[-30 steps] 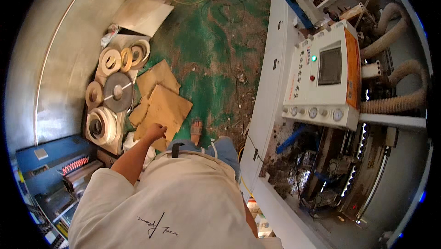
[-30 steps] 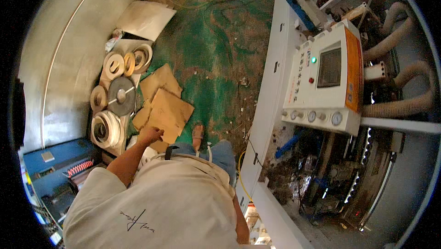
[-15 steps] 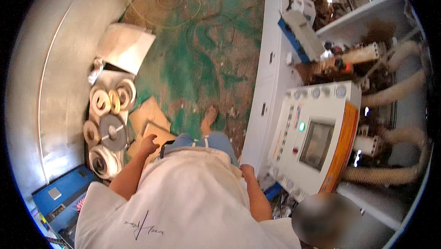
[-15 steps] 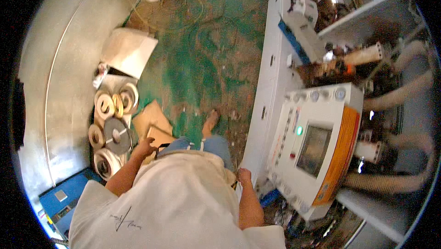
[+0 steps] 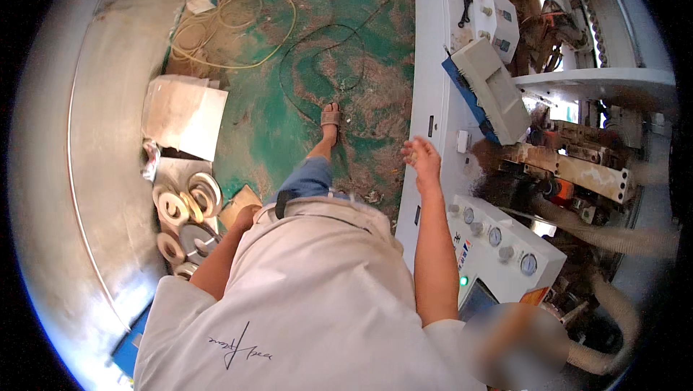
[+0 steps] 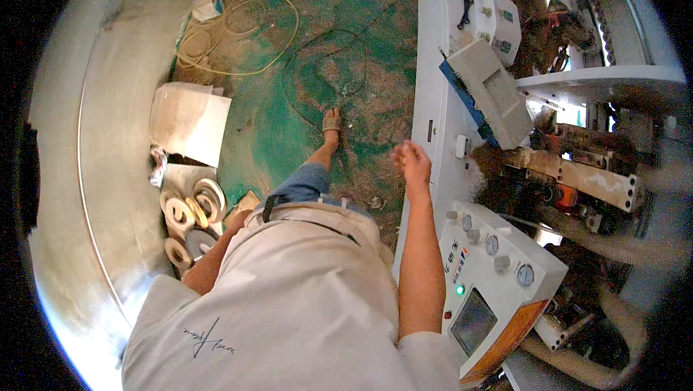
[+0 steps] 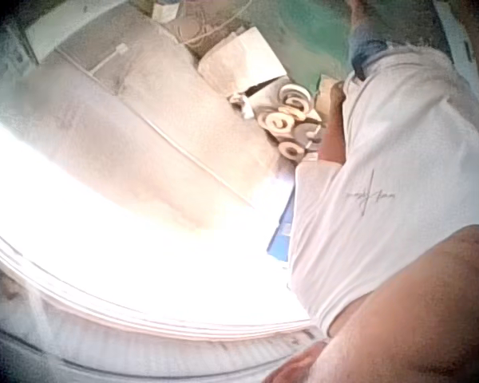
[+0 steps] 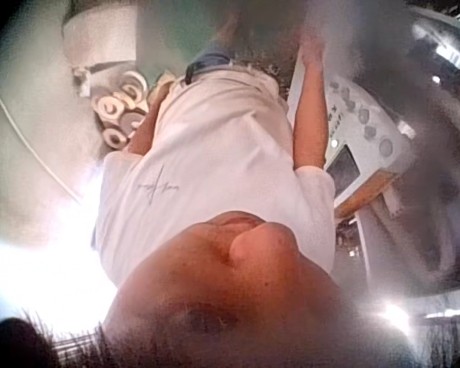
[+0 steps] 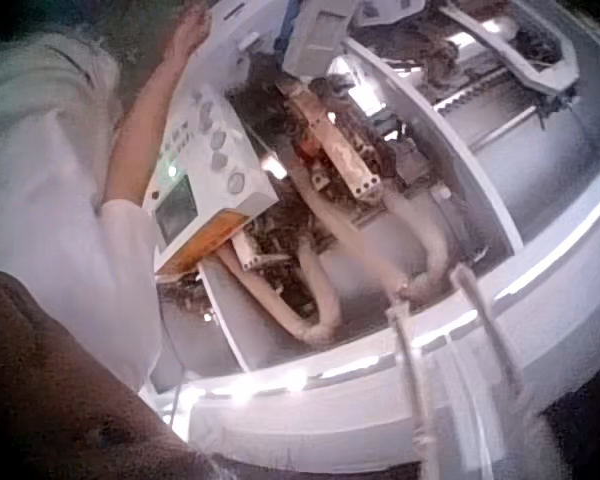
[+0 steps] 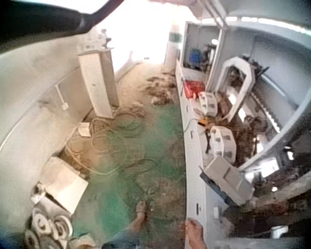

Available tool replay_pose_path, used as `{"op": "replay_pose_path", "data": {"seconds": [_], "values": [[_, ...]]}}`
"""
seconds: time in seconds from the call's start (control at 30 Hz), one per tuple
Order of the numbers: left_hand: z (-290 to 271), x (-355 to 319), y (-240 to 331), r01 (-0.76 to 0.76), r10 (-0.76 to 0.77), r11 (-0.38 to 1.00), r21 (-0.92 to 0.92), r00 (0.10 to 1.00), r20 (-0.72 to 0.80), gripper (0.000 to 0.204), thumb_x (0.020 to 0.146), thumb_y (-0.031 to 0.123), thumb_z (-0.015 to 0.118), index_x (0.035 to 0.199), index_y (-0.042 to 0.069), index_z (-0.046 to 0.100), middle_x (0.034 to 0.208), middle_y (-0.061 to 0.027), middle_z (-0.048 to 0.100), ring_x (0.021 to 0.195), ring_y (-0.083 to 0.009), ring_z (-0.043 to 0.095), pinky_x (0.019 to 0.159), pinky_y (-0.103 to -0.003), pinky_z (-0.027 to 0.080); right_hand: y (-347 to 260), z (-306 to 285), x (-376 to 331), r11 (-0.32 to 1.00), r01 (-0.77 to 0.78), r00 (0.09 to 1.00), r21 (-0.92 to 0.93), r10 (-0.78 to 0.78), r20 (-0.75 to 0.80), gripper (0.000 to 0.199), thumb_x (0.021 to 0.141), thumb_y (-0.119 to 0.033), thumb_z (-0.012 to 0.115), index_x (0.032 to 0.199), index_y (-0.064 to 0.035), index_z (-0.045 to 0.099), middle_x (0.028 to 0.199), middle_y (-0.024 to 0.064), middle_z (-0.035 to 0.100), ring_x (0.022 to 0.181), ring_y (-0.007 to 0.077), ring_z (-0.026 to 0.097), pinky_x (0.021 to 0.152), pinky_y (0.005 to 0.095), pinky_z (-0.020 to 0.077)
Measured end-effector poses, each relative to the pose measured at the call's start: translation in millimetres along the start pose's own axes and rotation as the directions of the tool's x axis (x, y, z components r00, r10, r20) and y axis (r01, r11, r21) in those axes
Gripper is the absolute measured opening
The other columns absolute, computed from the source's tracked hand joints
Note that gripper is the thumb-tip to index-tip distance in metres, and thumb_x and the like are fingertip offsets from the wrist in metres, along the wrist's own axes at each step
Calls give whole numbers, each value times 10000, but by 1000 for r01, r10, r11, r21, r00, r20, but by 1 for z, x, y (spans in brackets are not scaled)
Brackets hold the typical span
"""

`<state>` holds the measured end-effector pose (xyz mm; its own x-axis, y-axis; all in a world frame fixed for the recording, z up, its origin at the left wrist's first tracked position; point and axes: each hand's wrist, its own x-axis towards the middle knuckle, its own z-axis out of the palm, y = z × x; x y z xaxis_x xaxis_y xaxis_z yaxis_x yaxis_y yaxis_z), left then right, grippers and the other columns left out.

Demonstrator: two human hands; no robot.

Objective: The person uses an allen wrench to loosen and remove screws from a metal component on a machinery line, then uses a brush to clean the component.

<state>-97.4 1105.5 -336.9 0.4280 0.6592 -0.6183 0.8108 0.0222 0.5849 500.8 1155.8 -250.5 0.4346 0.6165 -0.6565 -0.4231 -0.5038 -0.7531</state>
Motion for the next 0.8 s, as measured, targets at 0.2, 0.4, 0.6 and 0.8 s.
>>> {"op": "replay_pose_path", "data": {"seconds": [0.2, 0.4, 0.6, 0.8], "values": [[-182, 194, 109, 356, -349, 934, -38, 929, 126, 491, 906, 374, 670, 1226, 3, 703, 1145, -208, 737, 1029, -333, 703, 928, -422, 529, -101, 33, 69, 973, -17, 984, 231, 57, -169, 309, 1056, -232, 584, 1287, -27, 596, 1084, 114, 718, 905, 215, 717, 739, 342, 579], [-336, 377, 271, 274, -347, 883, -380, 928, -137, 372, 994, 251, 647, 1277, 9, 668, 1085, -79, 730, 895, -152, 663, 798, -307, 517, -202, 55, 172, 949, 49, 976, 312, 21, -217, 286, 1065, -232, 570, 1266, -30, 600, 1109, 112, 704, 946, 224, 713, 796, 374, 579], [-373, 497, 359, 273, -278, 948, -161, 961, -9, 423, 988, 278, 674, 1299, -9, 657, 1208, -125, 725, 1082, -224, 689, 938, -339, 525, -314, 70, 377, 948, 215, 941, 233, -137, -310, 392, 1054, -205, 574, 1378, 12, 536, 1193, 133, 681, 950, 225, 716, 736, 345, 585], [-399, 552, 429, 394, -394, 919, -2, 918, 55, 428, 984, 282, 682, 1250, -53, 659, 1117, -152, 738, 1030, -240, 690, 933, -352, 521, -415, 80, 598, 996, 65, 854, 54, -28, -519, 287, 1006, -202, 603, 1113, 54, 528, 1037, 161, 681, 712, 272, 717, 540, 362, 566]]}}
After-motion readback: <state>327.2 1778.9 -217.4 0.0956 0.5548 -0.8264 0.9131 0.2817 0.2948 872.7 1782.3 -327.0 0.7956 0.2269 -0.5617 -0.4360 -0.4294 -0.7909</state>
